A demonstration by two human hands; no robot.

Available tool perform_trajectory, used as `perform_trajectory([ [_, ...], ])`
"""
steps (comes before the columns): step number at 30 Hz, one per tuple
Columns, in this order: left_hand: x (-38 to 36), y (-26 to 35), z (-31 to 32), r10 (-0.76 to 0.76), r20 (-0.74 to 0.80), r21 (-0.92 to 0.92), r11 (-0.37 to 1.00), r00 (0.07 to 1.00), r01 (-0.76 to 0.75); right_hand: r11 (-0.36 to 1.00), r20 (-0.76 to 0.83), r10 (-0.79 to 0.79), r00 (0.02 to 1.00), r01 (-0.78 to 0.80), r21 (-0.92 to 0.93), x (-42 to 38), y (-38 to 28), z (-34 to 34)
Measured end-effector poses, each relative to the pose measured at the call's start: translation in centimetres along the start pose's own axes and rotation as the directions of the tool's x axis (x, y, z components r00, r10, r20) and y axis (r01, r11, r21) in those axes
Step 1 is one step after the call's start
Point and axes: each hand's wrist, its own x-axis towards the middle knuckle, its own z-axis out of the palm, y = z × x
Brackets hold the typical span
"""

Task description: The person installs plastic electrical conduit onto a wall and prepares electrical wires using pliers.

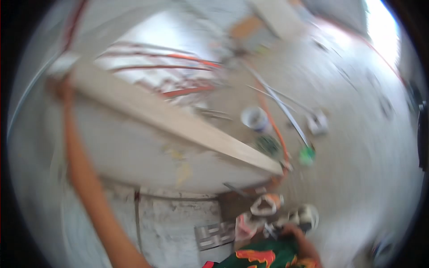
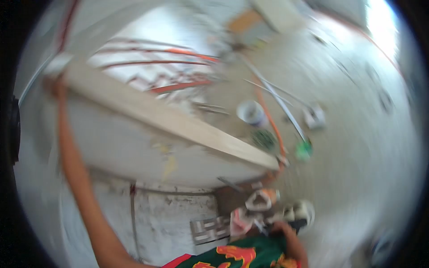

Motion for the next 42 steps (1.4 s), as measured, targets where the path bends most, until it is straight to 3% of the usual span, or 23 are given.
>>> perform_trajectory([
  [1,1.6,-0.6,-2.8,-0.027,0.0,0.09,0.996,1.0,0.027,0.984,-0.061,0.023,0.998,-0.012,0.177,-0.8,1.1,-1.0],
  [2,2.2,1.7,-5.1,-0.238,0.099,-0.012,0.971,0.966,0.24,0.95,-0.003,0.146,0.989,-0.139,0.279,-2.3,1.4,-2.8],
  [3,1.9,2.3,-5.6,-0.273,0.115,0.092,0.96,0.955,0.264,0.972,-0.261,-0.021,0.965,0.08,0.219,5.6,10.3,1.7],
  [4,1.7,3.6,-5.9,-0.373,0.074,0.088,0.926,0.925,0.367,0.955,-0.299,0.059,0.952,0.033,0.294,0.7,7.5,-2.2],
  [5,1.8,4.4,-6.6,-0.429,0.125,0.092,0.903,0.895,0.42,0.956,-0.284,0.109,0.953,-0.023,0.292,3.6,10.7,-2.7],
  [8,1.6,4.9,-7.5,-0.429,0.107,-0.119,0.89,0.897,0.44,0.946,-0.41,0.216,0.886,-0.087,0.311,2.2,13.1,-8.2],
  [10,1.6,5.6,-9.3,-0.427,0.156,-0.103,0.89,0.891,0.445,0.646,-0.235,0.264,0.935,0.009,0.763,-3.8,9.7,-13.8],
  [12,1.7,6.2,-9.0,-0.448,0.081,0.084,0.893,0.891,0.441,0.506,-0.274,0.195,0.942,0.143,0.851,-6.9,7.6,-17.2],
  [13,1.7,6.4,-9.1,-0.454,0.045,0.176,0.88,0.89,0.441,0.572,-0.267,0.293,0.918,0.056,0.818,-7.4,6.6,-18.8],
  [16,2.6,6.4,-10.4,-0.527,0.202,0.144,0.849,0.825,0.508,0.765,-0.383,0.323,0.866,-0.001,0.644,-8.2,3.9,-22.0],
  [19,3.3,6.9,-10.8,-0.53,0.215,0.194,0.847,0.821,0.496,0.807,-0.454,0.255,0.854,0.07,0.586,-9.8,-1.0,-24.4],
  [22,3.8,6.2,-11.2,-0.49,0.236,0.215,0.869,0.839,0.446,0.674,-0.503,0.075,0.861,0.329,0.662,-9.7,-5.0,-27.1],
  [24,4.5,6.2,-12.1,-0.481,0.296,0.252,0.873,0.825,0.418,0.732,-0.599,-0.07,0.798,0.449,0.513,-8.7,-8.4,-30.3],
  [25,4.7,5.6,-12.2,-0.463,0.319,0.234,0.884,0.827,0.404,0.835,-0.679,-0.12,0.724,0.444,0.326,-8.0,-10.6,-32.3],
  [26,4.7,5.0,-12.3,-0.443,0.349,0.216,0.895,0.826,0.39,0.949,-0.78,-0.189,0.597,0.315,0.012,-9.7,-15.7,-34.4],
  [28,4.3,4.5,-12.5,-0.396,0.397,0.196,0.918,0.828,0.345,0.833,-0.805,-0.43,0.409,0.524,-0.179,-12.3,-24.1,-38.8],
  [30,4.0,4.3,-12.6,-0.338,0.428,0.188,0.94,0.838,0.284,0.677,-0.734,-0.657,0.175,0.565,-0.471,-16.3,-33.5,-42.9],
  [32,4.7,5.5,-14.1,-0.357,0.465,0.164,0.934,0.81,0.318,0.663,-0.707,-0.695,0.132,0.498,-0.559,-23.9,-44.7,-44.0],
  [33,5.0,6.0,-14.6,-0.369,0.479,0.151,0.929,0.796,0.339,0.404,-0.51,-0.837,-0.201,0.402,-0.822,-24.3,-47.9,-45.7],
  [34,4.8,6.1,-14.3,-0.367,0.429,0.164,0.93,0.825,0.329,0.287,-0.403,-0.861,-0.31,0.358,-0.888,-26.0,-51.8,-46.9],
  [35,4.3,6.1,-13.7,-0.367,0.376,0.176,0.93,0.851,0.323,0.289,-0.363,-0.856,-0.369,0.239,-0.927,-28.2,-55.7,-47.0],
  [38,3.0,5.1,-11.9,-0.286,0.183,0.092,0.958,0.941,0.273,0.361,-0.352,-0.867,-0.352,0.043,-0.932,-33.8,-65.8,-47.7],
  [42,1.5,3.6,-8.6,-0.162,-0.098,-0.154,0.977,0.982,0.146,-0.121,0.291,-0.844,-0.45,-0.369,-0.922,-37.3,-75.6,-50.8],
])
